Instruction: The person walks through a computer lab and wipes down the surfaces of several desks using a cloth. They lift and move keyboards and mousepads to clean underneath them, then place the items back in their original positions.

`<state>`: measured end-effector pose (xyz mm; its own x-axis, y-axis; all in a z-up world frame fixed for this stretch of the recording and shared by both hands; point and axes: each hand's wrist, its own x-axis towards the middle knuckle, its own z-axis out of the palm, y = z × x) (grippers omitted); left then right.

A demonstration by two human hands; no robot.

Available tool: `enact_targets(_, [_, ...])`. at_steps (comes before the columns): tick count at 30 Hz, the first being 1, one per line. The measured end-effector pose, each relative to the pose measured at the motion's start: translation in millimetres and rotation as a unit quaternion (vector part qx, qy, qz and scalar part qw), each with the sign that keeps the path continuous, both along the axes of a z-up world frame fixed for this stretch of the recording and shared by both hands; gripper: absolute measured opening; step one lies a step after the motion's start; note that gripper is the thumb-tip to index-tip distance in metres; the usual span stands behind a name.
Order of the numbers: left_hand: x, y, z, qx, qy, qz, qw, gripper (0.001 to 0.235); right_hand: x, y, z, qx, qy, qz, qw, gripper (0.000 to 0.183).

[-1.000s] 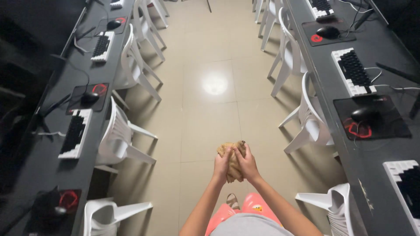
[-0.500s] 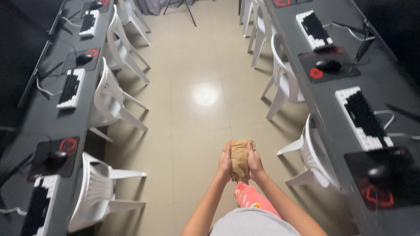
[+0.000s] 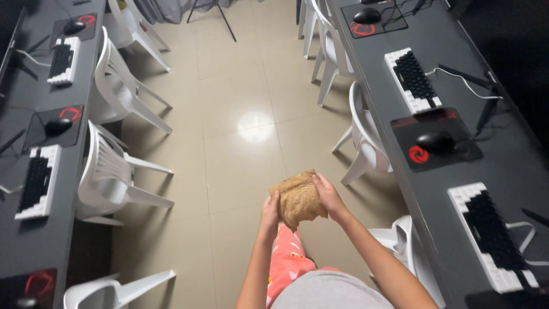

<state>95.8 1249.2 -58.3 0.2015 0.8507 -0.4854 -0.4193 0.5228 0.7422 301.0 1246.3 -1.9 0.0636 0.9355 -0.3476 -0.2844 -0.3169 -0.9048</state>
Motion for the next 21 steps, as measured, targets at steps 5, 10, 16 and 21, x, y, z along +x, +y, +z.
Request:
enact_targets(5, [5,121,2,0.012,0.031,-0.039,0.999,0.044,17,111,-6,0.002,-0.051,0.008,0.999,0.05])
enact_targets(10, [17,250,-7,0.024,0.04,-0.072,0.996,0.043,28,217,9,-0.002,-0.02,0.012,1.0,0.05])
enact_targets(16, [37,389,25,0.029,0.022,-0.133,0.99,0.043,47,329,19,-0.003,0.038,0.001,0.999,0.057])
enact_targets(21, [53,501,29,0.062,0.025,-0.182,0.981,0.045,62,424,12,-0.016,0.141,-0.04,0.989,0.059])
